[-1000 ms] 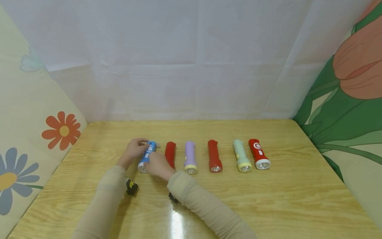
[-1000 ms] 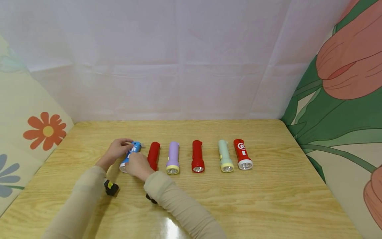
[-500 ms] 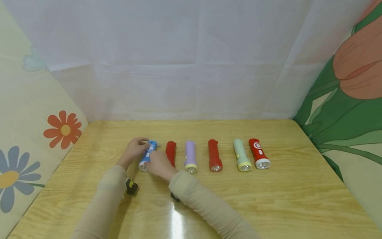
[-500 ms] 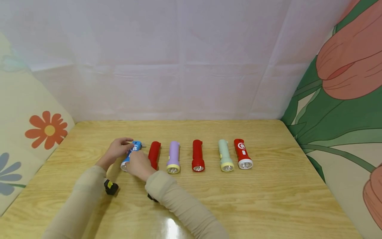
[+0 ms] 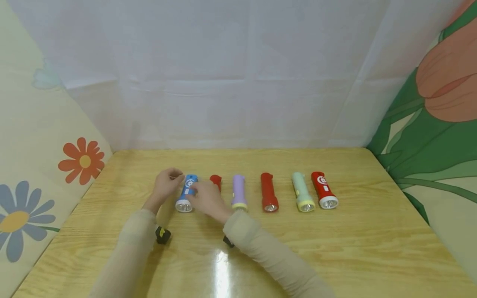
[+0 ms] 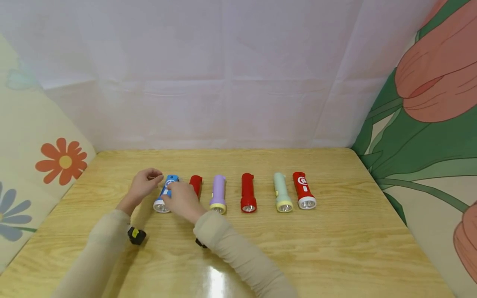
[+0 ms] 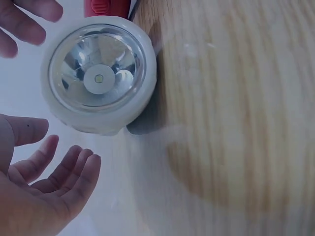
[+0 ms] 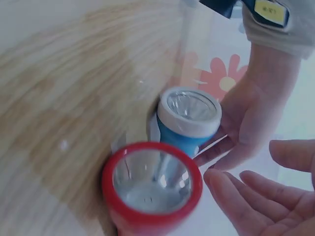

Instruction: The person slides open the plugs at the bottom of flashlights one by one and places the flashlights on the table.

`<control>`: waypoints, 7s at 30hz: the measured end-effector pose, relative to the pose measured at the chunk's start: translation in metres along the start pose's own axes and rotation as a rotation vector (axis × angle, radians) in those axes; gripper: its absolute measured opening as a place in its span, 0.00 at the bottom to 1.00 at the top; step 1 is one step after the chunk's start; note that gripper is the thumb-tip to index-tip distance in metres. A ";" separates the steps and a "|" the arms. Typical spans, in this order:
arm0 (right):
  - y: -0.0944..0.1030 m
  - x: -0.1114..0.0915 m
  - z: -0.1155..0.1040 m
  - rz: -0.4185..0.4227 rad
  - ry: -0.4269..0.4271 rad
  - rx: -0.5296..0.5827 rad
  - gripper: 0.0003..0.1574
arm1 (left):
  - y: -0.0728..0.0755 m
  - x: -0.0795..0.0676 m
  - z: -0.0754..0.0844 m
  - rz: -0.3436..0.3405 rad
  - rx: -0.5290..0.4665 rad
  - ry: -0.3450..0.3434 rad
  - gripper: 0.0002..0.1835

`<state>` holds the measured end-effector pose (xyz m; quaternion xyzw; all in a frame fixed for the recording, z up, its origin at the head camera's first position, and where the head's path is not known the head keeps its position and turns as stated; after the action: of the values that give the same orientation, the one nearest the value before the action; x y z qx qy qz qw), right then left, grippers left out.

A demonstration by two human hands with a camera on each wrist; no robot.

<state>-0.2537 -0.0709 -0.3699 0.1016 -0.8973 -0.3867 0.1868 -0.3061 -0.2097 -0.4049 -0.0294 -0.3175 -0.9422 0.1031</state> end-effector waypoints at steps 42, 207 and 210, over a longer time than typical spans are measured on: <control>0.073 -0.052 0.045 0.077 0.013 0.085 0.18 | 0.005 -0.046 0.052 0.008 -0.127 -0.247 0.10; 0.005 -0.020 0.061 -0.084 -0.276 0.119 0.12 | -0.054 0.004 0.040 -0.187 -0.227 -0.024 0.12; 0.006 -0.019 0.061 -0.087 -0.276 0.118 0.12 | -0.053 0.004 0.041 -0.187 -0.237 -0.036 0.12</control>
<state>-0.2616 -0.0208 -0.4087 0.0969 -0.9305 -0.3512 0.0385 -0.3216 -0.1443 -0.4027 -0.0288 -0.2070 -0.9779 0.0048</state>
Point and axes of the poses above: each hand's wrist, its own x-axis towards the middle knuckle, its own y-axis out of the back of the hand, z = x × y, the point moved 7 cm from there along x, towards the middle knuckle, and after that the axes turned 12 degrees about z, right-handed, at the moved point
